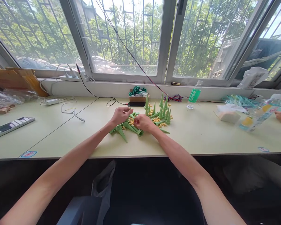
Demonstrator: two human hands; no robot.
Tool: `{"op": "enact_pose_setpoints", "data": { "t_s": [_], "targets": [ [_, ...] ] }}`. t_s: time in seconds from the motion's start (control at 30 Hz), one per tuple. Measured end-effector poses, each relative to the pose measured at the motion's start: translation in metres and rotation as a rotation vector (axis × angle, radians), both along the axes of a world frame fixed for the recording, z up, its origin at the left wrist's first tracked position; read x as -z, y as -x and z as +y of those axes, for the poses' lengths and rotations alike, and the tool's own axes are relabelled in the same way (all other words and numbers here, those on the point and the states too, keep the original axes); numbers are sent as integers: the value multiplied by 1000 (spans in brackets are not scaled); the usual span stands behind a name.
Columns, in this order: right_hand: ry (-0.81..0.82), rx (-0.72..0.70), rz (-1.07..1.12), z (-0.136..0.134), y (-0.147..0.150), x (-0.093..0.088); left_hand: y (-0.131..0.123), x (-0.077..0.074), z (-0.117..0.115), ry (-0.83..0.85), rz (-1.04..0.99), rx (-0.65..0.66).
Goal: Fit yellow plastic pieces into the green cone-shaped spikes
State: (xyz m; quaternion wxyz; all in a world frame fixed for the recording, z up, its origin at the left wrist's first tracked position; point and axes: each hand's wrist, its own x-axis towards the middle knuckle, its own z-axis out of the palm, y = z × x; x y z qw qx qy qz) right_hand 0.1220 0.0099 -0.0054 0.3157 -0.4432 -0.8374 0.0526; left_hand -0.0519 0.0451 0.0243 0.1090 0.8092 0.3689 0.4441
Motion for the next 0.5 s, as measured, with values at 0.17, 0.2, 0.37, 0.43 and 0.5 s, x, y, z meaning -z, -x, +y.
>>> {"op": "enact_pose_setpoints", "data": {
  "t_s": [0.17, 0.2, 0.37, 0.43, 0.5],
  "targets": [
    [28, -14, 2, -1, 0, 0, 0, -1, 1, 30, -125, -6],
    [37, -10, -1, -1, -1, 0, 0, -1, 2, 35, -128, -9],
    [74, 12, -67, -1, -1, -2, 1, 2, 5, 41, -31, -42],
    [83, 24, -86, 0, -1, -2, 2, 3, 6, 60, 1, -42],
    [90, 31, -92, 0, -1, -2, 2, 3, 5, 89, 19, -41]
  ]
}}
